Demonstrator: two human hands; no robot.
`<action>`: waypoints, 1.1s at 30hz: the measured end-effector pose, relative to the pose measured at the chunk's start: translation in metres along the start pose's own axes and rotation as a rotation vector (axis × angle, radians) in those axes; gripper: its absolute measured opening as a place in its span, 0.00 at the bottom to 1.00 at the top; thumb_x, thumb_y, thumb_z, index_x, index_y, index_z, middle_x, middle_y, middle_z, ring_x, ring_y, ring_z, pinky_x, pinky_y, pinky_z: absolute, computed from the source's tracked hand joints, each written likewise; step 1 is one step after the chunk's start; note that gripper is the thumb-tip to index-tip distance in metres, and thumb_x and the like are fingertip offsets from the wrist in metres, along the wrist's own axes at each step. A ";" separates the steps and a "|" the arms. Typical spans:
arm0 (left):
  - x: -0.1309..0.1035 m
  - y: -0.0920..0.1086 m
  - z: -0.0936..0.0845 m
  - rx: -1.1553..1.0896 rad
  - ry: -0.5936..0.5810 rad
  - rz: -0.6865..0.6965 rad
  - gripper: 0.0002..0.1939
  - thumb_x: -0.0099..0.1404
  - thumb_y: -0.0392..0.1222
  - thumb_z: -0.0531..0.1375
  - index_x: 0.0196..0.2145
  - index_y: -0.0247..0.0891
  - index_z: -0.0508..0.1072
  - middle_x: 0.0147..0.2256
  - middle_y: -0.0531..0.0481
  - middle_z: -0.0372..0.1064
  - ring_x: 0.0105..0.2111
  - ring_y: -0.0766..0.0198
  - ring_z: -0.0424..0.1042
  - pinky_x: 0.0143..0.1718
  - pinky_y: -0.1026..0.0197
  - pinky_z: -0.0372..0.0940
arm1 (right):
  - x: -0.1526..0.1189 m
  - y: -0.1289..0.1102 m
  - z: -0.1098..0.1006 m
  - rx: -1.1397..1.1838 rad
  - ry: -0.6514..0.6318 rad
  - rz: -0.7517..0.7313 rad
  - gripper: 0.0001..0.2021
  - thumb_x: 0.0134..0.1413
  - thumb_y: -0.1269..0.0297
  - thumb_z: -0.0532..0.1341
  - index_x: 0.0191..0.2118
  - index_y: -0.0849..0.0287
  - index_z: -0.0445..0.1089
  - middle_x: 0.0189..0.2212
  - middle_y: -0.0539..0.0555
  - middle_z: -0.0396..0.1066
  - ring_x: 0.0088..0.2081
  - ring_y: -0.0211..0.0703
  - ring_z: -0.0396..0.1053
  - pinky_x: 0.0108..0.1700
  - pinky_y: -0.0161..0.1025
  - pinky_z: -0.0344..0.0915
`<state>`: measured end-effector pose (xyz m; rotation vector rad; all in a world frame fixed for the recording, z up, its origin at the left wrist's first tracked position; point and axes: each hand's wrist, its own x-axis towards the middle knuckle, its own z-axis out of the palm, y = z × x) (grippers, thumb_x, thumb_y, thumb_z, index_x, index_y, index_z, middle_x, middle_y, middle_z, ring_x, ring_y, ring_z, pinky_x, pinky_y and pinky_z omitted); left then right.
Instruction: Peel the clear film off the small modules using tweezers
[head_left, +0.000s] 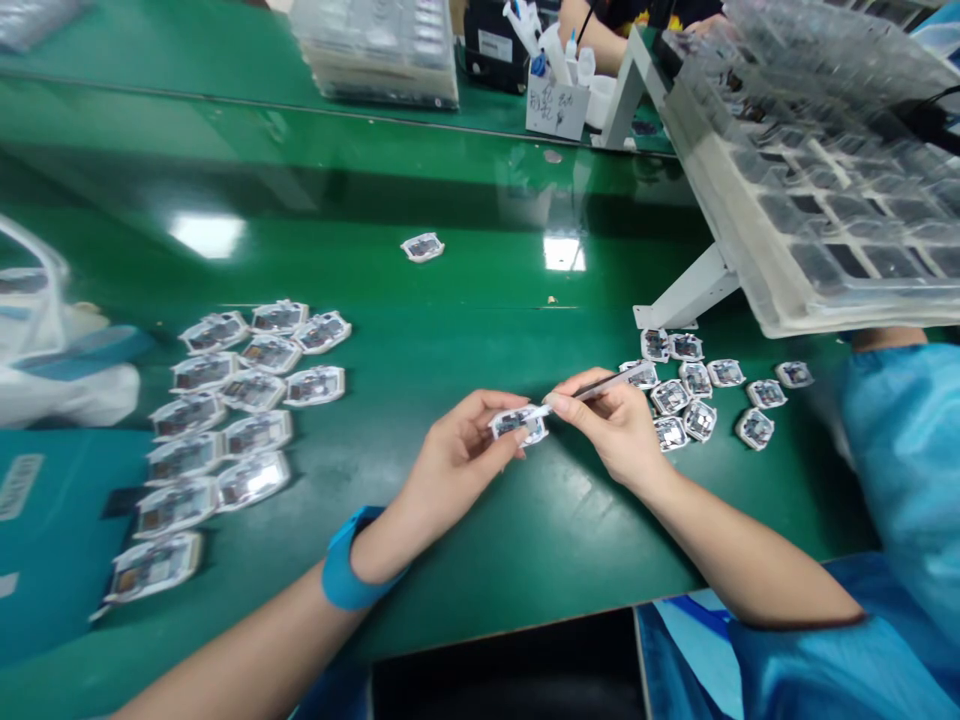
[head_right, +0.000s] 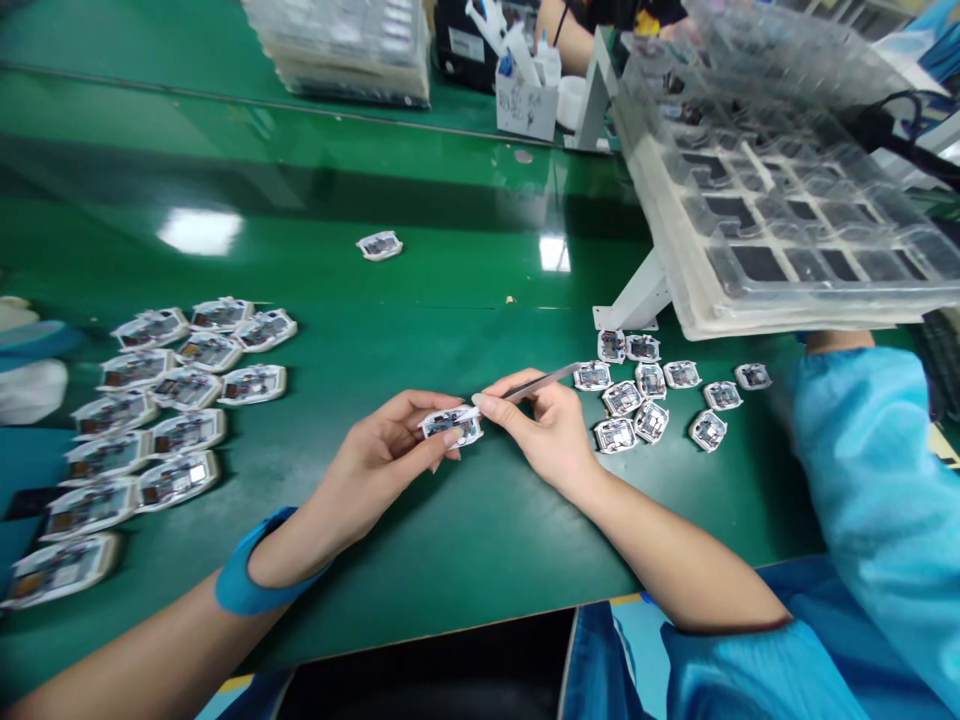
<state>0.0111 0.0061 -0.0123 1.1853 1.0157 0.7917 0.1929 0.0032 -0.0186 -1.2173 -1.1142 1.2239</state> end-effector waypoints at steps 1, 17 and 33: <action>0.000 0.000 0.000 0.000 0.000 0.000 0.11 0.62 0.39 0.64 0.43 0.37 0.72 0.31 0.52 0.74 0.28 0.67 0.71 0.27 0.65 0.63 | 0.000 0.000 0.000 -0.005 0.001 0.000 0.14 0.45 0.51 0.72 0.31 0.55 0.74 0.27 0.49 0.76 0.30 0.39 0.72 0.36 0.40 0.68; 0.001 0.004 0.000 -0.065 0.065 -0.087 0.14 0.59 0.44 0.68 0.42 0.37 0.75 0.28 0.51 0.74 0.26 0.65 0.70 0.27 0.63 0.62 | -0.005 0.001 0.000 -0.121 0.003 -0.101 0.08 0.50 0.58 0.71 0.31 0.55 0.75 0.31 0.51 0.79 0.34 0.42 0.75 0.41 0.42 0.71; 0.002 -0.008 0.006 -0.161 0.135 -0.116 0.14 0.62 0.48 0.66 0.40 0.36 0.75 0.27 0.53 0.69 0.25 0.69 0.62 0.25 0.66 0.59 | -0.013 -0.002 0.006 -0.252 -0.018 -0.274 0.02 0.54 0.65 0.68 0.32 0.53 0.76 0.32 0.52 0.79 0.37 0.46 0.76 0.45 0.48 0.70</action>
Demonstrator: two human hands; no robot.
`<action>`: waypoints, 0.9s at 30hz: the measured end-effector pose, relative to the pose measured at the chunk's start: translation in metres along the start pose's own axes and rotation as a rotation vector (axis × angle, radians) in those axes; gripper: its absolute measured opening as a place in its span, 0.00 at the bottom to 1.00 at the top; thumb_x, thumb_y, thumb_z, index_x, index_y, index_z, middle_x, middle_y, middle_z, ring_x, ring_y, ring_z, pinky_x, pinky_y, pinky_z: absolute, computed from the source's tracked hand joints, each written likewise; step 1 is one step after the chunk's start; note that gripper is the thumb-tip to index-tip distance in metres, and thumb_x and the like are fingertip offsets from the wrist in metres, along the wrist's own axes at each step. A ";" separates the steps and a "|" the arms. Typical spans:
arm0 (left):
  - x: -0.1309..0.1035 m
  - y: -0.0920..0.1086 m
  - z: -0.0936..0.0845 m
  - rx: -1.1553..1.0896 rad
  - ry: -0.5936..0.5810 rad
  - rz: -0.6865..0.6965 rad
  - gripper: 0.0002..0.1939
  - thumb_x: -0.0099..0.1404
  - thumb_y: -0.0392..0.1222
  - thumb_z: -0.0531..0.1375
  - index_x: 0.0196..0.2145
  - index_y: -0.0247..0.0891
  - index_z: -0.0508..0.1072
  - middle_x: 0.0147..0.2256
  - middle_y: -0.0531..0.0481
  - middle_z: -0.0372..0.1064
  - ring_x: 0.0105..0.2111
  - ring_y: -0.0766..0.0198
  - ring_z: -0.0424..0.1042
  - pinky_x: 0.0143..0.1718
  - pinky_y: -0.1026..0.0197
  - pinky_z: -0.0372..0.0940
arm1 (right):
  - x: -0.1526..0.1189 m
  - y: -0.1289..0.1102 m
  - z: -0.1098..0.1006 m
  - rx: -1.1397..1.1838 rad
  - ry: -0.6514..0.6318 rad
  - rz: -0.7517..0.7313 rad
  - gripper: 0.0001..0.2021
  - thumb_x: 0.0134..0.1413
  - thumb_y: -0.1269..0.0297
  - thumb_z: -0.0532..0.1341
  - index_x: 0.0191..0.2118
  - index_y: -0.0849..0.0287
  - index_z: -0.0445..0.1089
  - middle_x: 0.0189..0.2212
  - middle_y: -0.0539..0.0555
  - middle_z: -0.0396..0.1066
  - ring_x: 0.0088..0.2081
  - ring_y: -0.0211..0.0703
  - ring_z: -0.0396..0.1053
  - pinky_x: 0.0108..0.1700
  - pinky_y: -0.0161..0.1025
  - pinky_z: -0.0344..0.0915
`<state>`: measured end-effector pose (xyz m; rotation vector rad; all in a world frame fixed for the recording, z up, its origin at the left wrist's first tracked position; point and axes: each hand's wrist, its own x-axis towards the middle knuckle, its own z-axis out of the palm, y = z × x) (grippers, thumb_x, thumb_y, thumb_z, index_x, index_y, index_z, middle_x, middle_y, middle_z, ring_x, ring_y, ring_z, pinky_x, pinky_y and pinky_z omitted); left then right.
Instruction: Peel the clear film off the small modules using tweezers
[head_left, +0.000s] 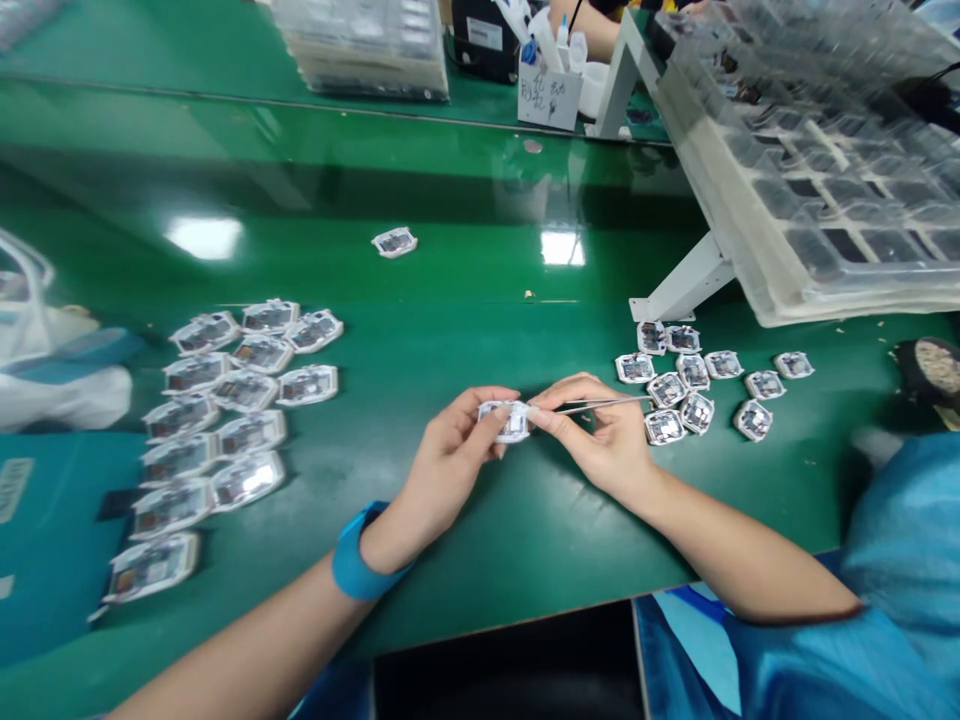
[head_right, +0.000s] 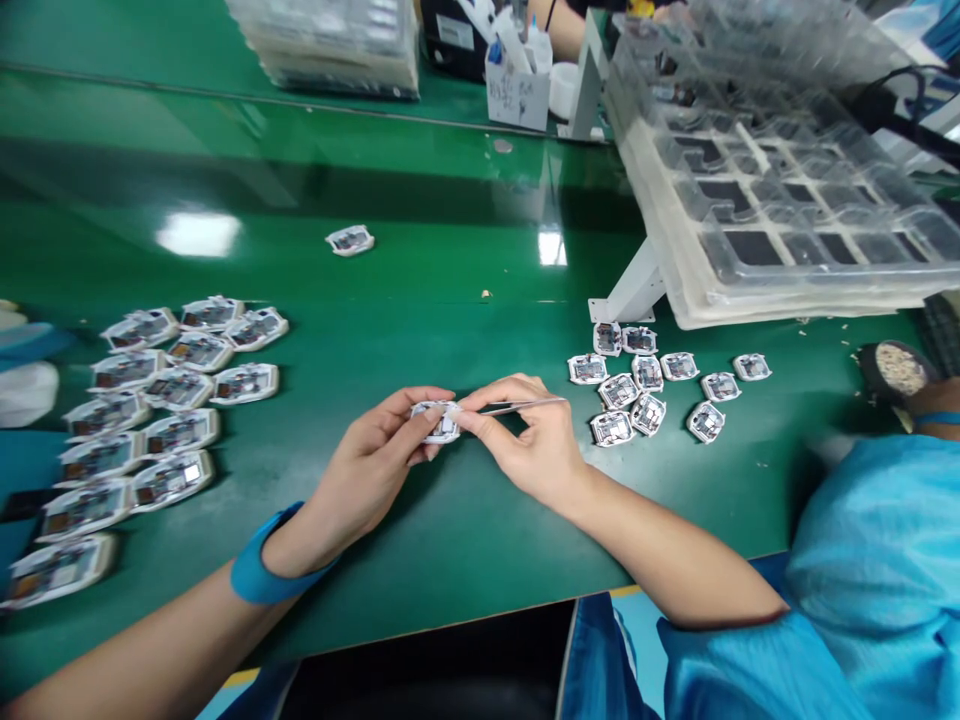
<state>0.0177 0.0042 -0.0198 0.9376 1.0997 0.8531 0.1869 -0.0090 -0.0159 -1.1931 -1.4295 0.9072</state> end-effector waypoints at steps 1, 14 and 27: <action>0.000 0.000 -0.001 0.002 -0.002 -0.007 0.14 0.62 0.48 0.66 0.41 0.36 0.75 0.28 0.53 0.69 0.25 0.69 0.63 0.26 0.66 0.59 | 0.000 0.001 0.000 0.004 -0.002 -0.009 0.01 0.54 0.65 0.68 0.32 0.53 0.76 0.32 0.52 0.79 0.37 0.45 0.76 0.46 0.48 0.70; 0.000 0.003 -0.003 -0.031 -0.035 -0.070 0.15 0.60 0.47 0.68 0.41 0.37 0.75 0.31 0.50 0.75 0.26 0.68 0.66 0.28 0.65 0.60 | 0.005 0.005 -0.002 0.189 0.087 0.180 0.08 0.50 0.58 0.71 0.33 0.54 0.75 0.32 0.50 0.78 0.36 0.42 0.75 0.42 0.42 0.70; -0.005 0.008 0.000 -0.083 -0.083 -0.073 0.10 0.65 0.43 0.60 0.40 0.35 0.76 0.28 0.50 0.71 0.26 0.65 0.65 0.28 0.61 0.58 | 0.005 0.006 -0.001 0.090 -0.033 0.148 0.10 0.50 0.55 0.70 0.31 0.54 0.75 0.32 0.52 0.77 0.38 0.45 0.73 0.45 0.45 0.69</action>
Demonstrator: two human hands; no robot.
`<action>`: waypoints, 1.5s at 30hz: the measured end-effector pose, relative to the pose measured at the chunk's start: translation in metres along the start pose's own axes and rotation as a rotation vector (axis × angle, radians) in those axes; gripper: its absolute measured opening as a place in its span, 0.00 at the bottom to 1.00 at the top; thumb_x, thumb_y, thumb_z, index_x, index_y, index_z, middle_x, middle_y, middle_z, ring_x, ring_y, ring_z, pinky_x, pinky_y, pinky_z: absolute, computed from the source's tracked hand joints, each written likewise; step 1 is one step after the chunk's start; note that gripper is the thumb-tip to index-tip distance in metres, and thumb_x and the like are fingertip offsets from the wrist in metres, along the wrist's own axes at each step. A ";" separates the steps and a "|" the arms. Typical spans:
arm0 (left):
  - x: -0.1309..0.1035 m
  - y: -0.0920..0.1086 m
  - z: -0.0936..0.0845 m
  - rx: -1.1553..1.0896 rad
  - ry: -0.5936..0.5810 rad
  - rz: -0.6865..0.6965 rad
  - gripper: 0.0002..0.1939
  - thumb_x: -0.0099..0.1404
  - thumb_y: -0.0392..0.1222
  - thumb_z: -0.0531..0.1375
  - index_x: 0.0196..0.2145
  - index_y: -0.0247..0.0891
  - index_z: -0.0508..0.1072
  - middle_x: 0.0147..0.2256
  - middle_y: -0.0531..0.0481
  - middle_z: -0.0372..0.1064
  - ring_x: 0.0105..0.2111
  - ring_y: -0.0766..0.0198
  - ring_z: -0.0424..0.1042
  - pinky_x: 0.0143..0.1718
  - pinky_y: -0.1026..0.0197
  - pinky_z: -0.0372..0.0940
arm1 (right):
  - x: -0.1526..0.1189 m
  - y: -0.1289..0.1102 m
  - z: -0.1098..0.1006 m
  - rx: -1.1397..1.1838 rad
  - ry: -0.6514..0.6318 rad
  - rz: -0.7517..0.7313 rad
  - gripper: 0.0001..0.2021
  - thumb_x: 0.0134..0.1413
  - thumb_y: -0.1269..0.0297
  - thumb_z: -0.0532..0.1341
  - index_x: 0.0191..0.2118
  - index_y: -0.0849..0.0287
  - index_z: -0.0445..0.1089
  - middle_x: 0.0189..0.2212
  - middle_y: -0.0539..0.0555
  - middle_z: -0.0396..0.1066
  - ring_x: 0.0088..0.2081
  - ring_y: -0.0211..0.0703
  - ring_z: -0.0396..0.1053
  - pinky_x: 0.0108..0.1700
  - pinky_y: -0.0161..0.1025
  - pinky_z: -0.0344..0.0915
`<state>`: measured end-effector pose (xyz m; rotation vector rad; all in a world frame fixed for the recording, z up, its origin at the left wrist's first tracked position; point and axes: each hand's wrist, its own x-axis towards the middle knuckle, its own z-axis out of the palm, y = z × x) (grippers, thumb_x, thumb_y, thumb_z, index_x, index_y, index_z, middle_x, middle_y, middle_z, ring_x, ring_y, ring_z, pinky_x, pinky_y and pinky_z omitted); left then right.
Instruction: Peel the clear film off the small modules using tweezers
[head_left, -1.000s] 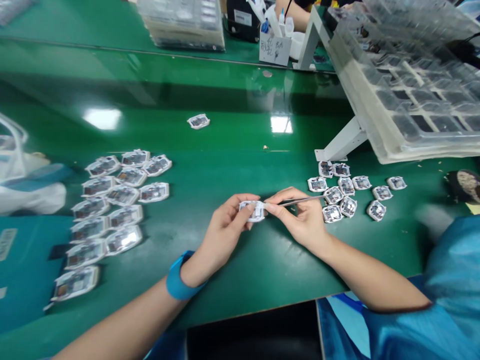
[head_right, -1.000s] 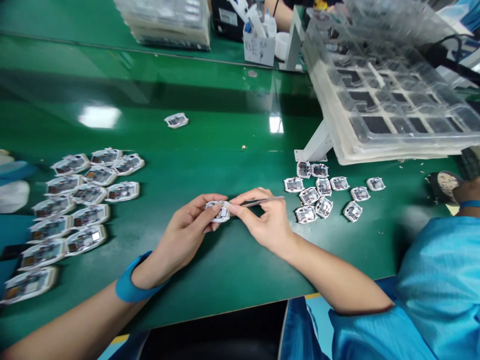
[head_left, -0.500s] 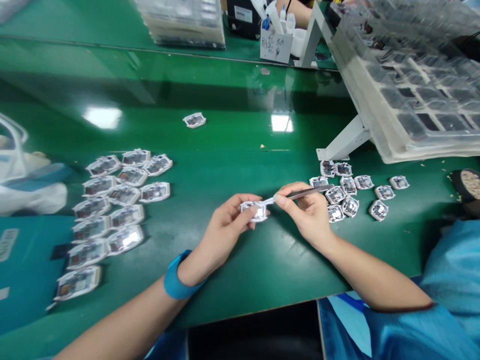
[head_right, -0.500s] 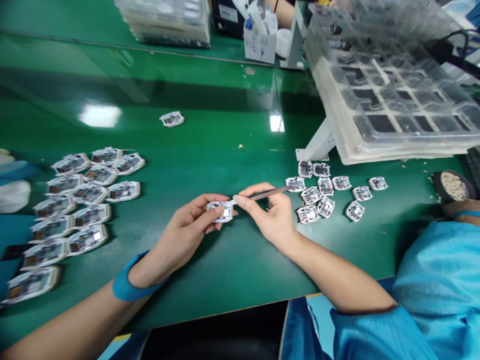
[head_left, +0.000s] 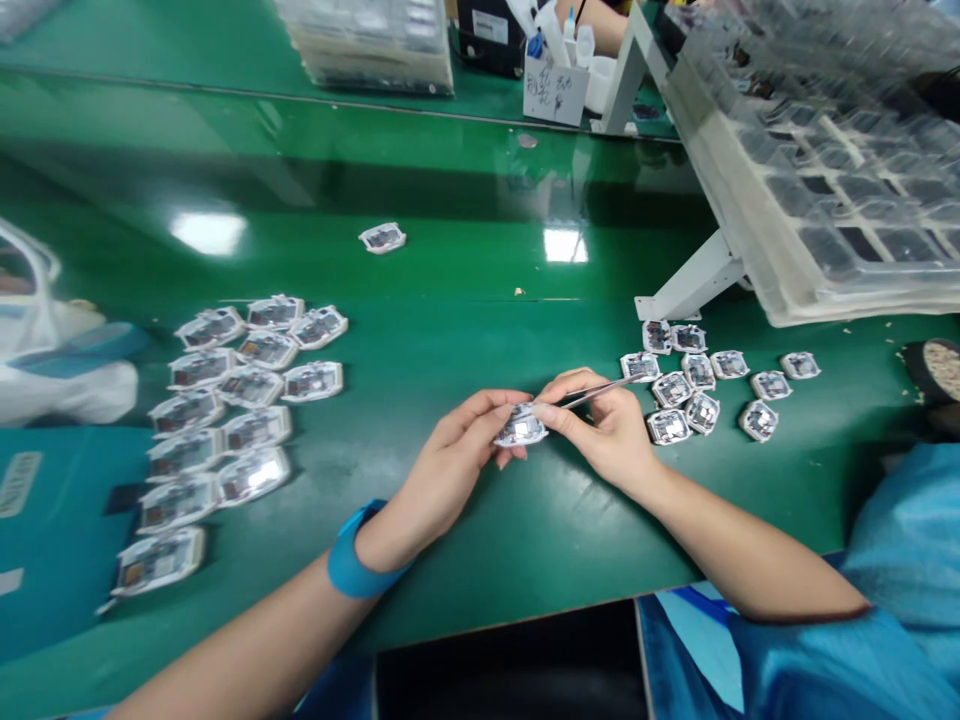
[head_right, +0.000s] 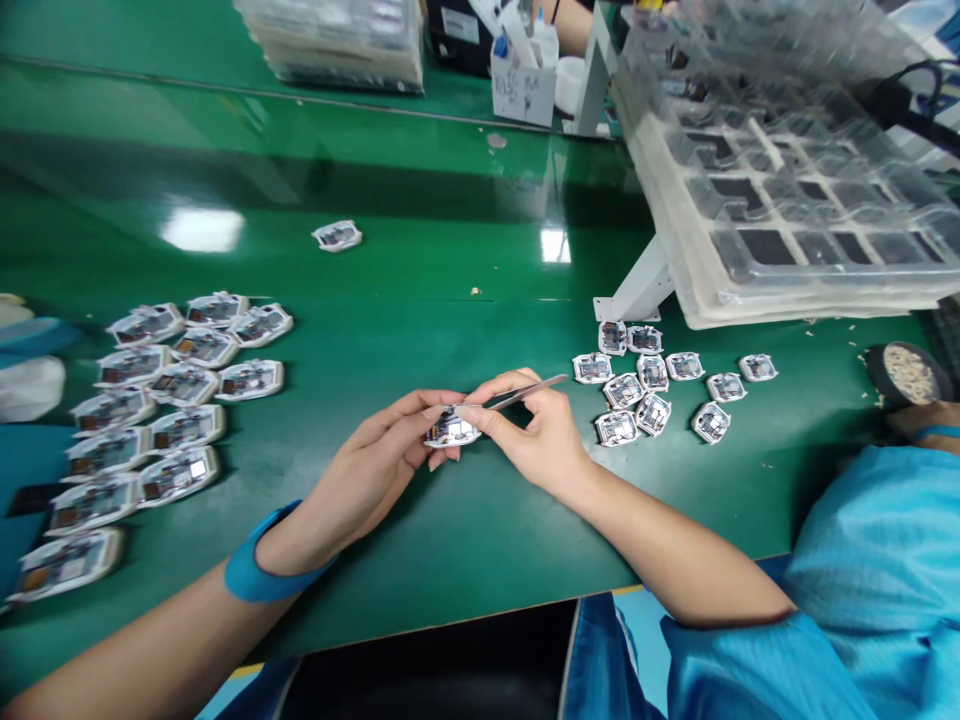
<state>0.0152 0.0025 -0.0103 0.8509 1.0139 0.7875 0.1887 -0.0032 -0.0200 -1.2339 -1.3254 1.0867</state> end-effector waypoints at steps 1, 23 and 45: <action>0.000 0.000 0.000 0.001 -0.007 -0.005 0.10 0.65 0.43 0.60 0.40 0.35 0.75 0.28 0.50 0.70 0.26 0.65 0.65 0.28 0.62 0.58 | 0.000 0.000 0.000 0.008 -0.012 0.009 0.09 0.50 0.55 0.70 0.31 0.54 0.75 0.32 0.52 0.76 0.38 0.44 0.73 0.44 0.45 0.69; -0.001 -0.001 0.001 0.141 -0.080 0.086 0.10 0.66 0.39 0.58 0.45 0.35 0.71 0.33 0.51 0.71 0.28 0.67 0.66 0.31 0.62 0.62 | 0.004 0.006 -0.001 0.138 0.034 0.117 0.11 0.47 0.56 0.72 0.31 0.56 0.74 0.28 0.49 0.75 0.31 0.40 0.72 0.38 0.40 0.68; 0.002 0.000 -0.007 0.300 -0.120 0.117 0.14 0.66 0.40 0.58 0.48 0.32 0.71 0.31 0.50 0.71 0.28 0.66 0.68 0.30 0.63 0.63 | 0.005 0.004 -0.003 0.151 -0.001 0.088 0.12 0.47 0.55 0.72 0.31 0.56 0.74 0.29 0.50 0.77 0.31 0.41 0.74 0.38 0.41 0.70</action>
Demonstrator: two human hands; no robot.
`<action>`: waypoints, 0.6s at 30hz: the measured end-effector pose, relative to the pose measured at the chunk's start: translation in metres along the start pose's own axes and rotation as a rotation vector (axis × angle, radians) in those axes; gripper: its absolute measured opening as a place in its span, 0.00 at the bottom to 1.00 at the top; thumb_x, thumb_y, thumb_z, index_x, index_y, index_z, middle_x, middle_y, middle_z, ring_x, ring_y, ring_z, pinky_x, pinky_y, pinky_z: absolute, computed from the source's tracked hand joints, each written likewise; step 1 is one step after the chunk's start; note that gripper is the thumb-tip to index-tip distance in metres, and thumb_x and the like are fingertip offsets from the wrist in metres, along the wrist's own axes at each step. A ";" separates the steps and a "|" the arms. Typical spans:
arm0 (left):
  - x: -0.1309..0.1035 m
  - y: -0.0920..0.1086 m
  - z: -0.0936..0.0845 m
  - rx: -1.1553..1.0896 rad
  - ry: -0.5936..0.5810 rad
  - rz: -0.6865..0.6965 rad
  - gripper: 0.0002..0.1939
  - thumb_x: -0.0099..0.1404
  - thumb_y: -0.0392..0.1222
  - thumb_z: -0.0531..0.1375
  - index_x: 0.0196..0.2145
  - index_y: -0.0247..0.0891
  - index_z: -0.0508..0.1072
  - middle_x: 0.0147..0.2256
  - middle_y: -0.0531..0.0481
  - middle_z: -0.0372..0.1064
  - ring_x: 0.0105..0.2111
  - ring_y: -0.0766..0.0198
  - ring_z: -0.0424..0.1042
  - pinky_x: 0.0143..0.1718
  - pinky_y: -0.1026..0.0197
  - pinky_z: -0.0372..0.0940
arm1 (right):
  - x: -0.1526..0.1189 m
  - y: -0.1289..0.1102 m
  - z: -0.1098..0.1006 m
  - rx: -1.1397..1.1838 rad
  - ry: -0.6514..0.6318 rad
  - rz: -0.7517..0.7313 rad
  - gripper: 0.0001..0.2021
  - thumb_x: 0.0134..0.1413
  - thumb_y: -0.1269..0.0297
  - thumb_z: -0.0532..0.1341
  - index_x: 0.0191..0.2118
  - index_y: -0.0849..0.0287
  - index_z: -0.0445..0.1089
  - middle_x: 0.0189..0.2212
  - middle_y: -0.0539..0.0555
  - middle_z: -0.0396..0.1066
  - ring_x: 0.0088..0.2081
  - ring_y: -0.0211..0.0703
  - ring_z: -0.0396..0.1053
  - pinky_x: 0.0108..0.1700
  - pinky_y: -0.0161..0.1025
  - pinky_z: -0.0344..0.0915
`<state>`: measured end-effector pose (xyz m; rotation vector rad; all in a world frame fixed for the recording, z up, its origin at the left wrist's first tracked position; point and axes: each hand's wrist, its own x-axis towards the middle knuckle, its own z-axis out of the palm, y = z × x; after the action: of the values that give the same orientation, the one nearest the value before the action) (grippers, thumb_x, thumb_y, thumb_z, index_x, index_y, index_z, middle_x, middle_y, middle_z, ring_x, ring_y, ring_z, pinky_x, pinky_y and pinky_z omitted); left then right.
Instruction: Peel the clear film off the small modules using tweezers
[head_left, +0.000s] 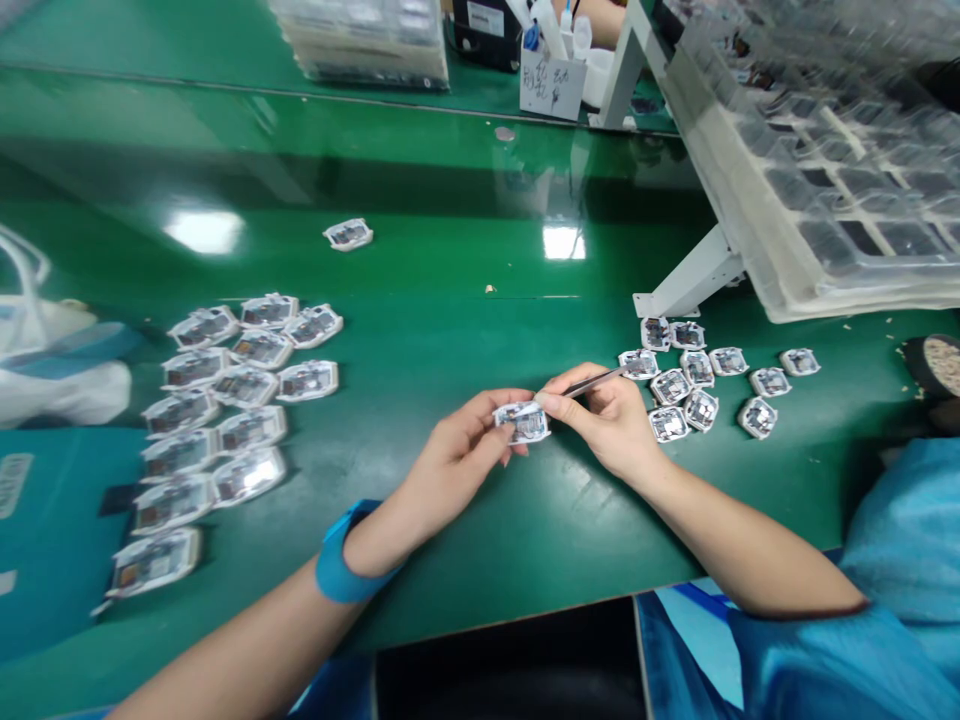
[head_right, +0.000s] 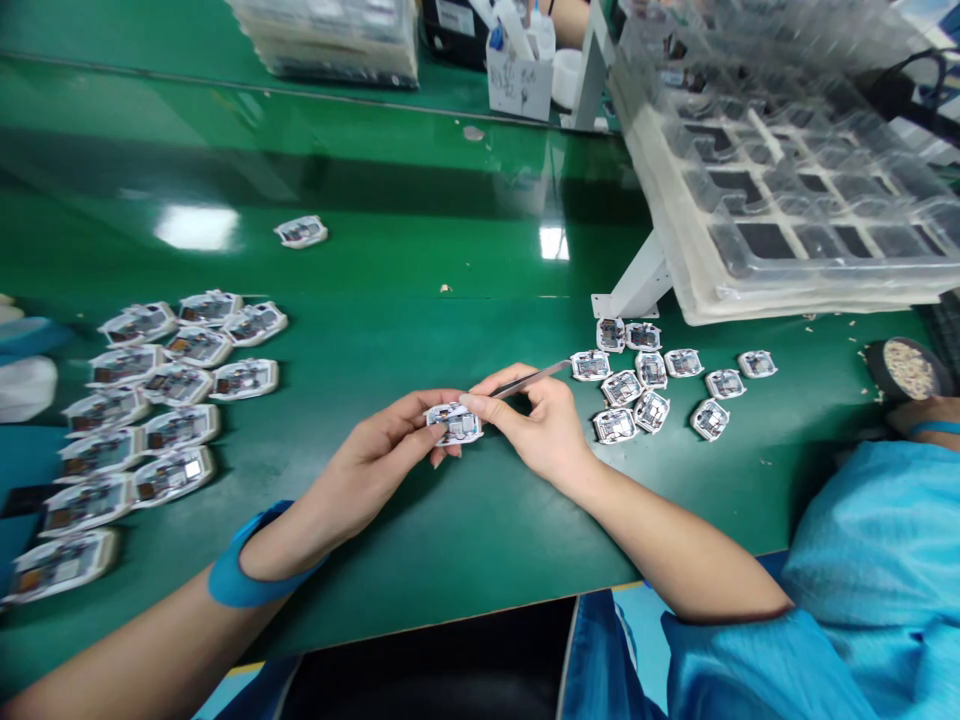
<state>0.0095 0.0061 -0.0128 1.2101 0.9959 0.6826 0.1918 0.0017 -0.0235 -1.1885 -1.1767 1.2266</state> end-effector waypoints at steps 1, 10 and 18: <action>0.000 0.000 0.000 0.011 0.002 -0.003 0.15 0.66 0.41 0.58 0.49 0.32 0.71 0.30 0.50 0.71 0.28 0.66 0.68 0.30 0.63 0.63 | 0.000 0.000 0.000 0.004 0.004 0.000 0.12 0.47 0.55 0.72 0.31 0.56 0.74 0.28 0.50 0.77 0.31 0.41 0.74 0.38 0.41 0.70; 0.000 -0.005 0.002 -0.045 0.051 -0.030 0.13 0.67 0.42 0.58 0.46 0.33 0.74 0.28 0.51 0.71 0.26 0.66 0.66 0.27 0.63 0.62 | -0.001 0.000 0.003 0.011 0.019 0.009 0.11 0.47 0.57 0.72 0.30 0.56 0.74 0.29 0.49 0.76 0.31 0.40 0.74 0.38 0.41 0.70; 0.004 -0.005 0.003 -0.230 0.119 -0.076 0.14 0.62 0.45 0.65 0.42 0.34 0.75 0.29 0.51 0.72 0.25 0.68 0.67 0.24 0.66 0.59 | -0.001 -0.001 0.001 0.015 0.138 -0.032 0.09 0.49 0.57 0.71 0.32 0.55 0.75 0.32 0.50 0.77 0.35 0.41 0.74 0.42 0.42 0.70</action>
<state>0.0134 0.0073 -0.0188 0.9359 1.0263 0.7935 0.1905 0.0010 -0.0229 -1.2188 -1.0783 1.1100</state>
